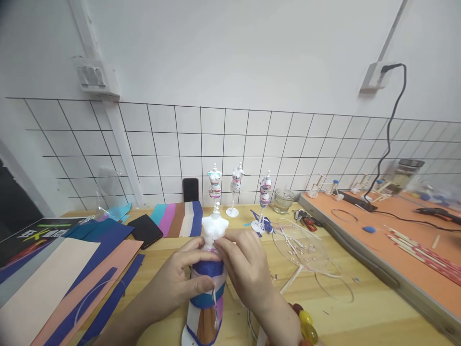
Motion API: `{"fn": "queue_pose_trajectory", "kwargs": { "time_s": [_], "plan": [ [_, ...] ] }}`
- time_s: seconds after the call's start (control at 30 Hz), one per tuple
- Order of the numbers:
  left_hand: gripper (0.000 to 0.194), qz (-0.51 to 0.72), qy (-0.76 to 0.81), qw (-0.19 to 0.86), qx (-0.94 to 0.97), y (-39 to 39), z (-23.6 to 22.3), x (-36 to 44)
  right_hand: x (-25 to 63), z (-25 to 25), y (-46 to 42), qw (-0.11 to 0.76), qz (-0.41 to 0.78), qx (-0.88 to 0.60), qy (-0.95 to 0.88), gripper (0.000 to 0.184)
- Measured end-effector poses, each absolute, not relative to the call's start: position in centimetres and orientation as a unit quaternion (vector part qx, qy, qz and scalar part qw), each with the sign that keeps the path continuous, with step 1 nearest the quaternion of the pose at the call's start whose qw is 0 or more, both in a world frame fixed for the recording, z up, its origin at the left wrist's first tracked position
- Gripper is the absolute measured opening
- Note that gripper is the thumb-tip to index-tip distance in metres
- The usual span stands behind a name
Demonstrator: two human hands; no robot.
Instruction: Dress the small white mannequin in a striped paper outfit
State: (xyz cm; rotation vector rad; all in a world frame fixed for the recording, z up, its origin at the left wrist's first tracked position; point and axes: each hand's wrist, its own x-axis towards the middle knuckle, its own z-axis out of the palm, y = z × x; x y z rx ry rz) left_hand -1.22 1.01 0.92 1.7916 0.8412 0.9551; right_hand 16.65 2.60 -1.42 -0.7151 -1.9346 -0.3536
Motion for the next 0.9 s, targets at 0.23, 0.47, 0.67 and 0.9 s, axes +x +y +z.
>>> {"fn": "queue_pose_trajectory", "kwargs": {
  "time_s": [0.23, 0.47, 0.67, 0.9],
  "plan": [
    [0.024, 0.383, 0.326, 0.445, 0.741, 0.7, 1.0, -0.9, 16.3, -1.5, 2.6, 0.483, -0.168, -0.337, -0.791, 0.010],
    [0.027, 0.375, 0.334, 0.444, 0.742, 0.6, 1.1, -1.0, 15.9, -0.7, 2.3, 0.509, 0.017, -0.371, -0.777, 0.015],
    [0.033, 0.386, 0.333, 0.466, 0.723, 0.5, 1.2, -1.1, 15.9, -0.5, 2.1, 0.536, 0.095, -0.372, -0.752, 0.014],
    [0.035, 0.404, 0.321, 0.478, 0.710, 0.6, 1.3, -1.2, 16.2, -0.3, 2.1, 0.561, 0.055, -0.323, -0.760, 0.017]
  ]
}}
